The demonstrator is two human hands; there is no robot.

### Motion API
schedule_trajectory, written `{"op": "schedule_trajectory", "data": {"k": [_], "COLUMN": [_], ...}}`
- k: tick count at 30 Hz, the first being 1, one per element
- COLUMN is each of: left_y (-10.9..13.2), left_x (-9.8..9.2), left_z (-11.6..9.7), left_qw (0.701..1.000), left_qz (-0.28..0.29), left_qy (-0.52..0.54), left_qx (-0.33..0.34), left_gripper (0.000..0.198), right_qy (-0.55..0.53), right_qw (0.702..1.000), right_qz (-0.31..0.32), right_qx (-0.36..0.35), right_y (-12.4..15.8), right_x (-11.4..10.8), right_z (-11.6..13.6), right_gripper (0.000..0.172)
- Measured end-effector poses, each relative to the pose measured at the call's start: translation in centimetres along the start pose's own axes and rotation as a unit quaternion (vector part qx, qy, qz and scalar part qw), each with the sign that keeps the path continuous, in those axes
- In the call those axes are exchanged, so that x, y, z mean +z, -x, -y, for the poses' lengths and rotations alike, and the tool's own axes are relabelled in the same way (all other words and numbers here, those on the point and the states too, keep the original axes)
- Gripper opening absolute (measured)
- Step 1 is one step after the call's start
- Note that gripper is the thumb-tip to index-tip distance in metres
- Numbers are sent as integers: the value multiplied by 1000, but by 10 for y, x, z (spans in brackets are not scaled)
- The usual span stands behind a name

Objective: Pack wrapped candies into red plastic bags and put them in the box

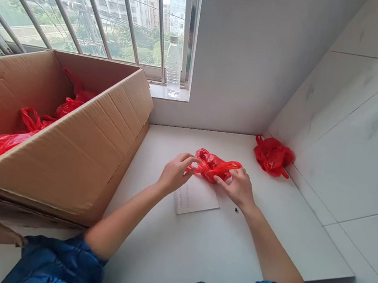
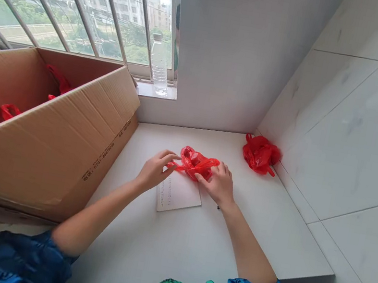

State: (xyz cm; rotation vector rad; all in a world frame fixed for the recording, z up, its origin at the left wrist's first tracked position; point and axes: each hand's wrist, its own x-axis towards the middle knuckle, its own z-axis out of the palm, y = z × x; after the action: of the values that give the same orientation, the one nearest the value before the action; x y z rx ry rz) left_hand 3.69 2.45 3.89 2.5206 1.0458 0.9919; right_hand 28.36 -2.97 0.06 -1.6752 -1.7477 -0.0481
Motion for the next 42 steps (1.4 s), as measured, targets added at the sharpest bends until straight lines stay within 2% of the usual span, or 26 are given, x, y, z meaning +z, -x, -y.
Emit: {"op": "schedule_trajectory", "data": {"k": [3,5,7,9,11,13,15,18,20,22,25,29,32,34,37,40,42], "left_y": [-31,-41,-47,-48,-45,-38,-29,-13,-5,-1,3,16,29,33,28,18,15], "left_x": [33,37,24,-1,-28,-47,-54,-48,-40,-37,-44,-61,-66,-62,-52,-38,-32], "left_z": [-4,-12,-20,-23,-21,-17,-15,-21,-28,-31,-23,4,15,11,-5,-19,-23], "left_qw": [998,998,999,998,995,989,989,993,994,996,997,991,988,988,996,998,999], "left_qz": [34,26,-2,-47,-99,-125,-102,-34,-20,-17,-23,-60,-47,-50,-33,-3,-16], "left_qy": [-47,-50,-36,-7,27,50,65,78,72,57,34,47,54,32,-23,-56,-43], "left_qx": [20,21,32,36,3,-52,-80,-80,-79,-73,-66,-112,-140,-139,-75,-7,-3], "left_gripper": [20,15,17,19,19,18,18,17,16,16,17,21,25,27,34,22,17], "right_qy": [31,10,-34,-78,-102,-117,-144,-209,-246,-272,-278,-219,-201,-189,-176,-147,-133], "right_qw": [999,998,995,986,978,975,976,973,967,961,960,975,979,981,983,986,986], "right_qz": [-28,-49,-91,-145,-184,-190,-160,-56,14,48,32,-17,14,29,33,36,44], "right_qx": [-32,-30,-26,-24,-9,0,-29,-77,-61,-34,-22,-7,0,-15,-48,-75,-95], "right_y": [3,2,-2,-6,-8,-6,-3,2,1,-4,-14,-15,-4,1,0,-10,-15], "right_x": [4,3,-4,-16,-28,-35,-34,-23,-14,-7,-5,-13,-20,-23,-23,-18,-13], "right_z": [15,18,15,8,2,3,15,48,69,81,74,40,24,27,44,66,76], "right_gripper": [47,38,29,29,28,27,27,20,26,28,21,20,20,19,21,34,28]}}
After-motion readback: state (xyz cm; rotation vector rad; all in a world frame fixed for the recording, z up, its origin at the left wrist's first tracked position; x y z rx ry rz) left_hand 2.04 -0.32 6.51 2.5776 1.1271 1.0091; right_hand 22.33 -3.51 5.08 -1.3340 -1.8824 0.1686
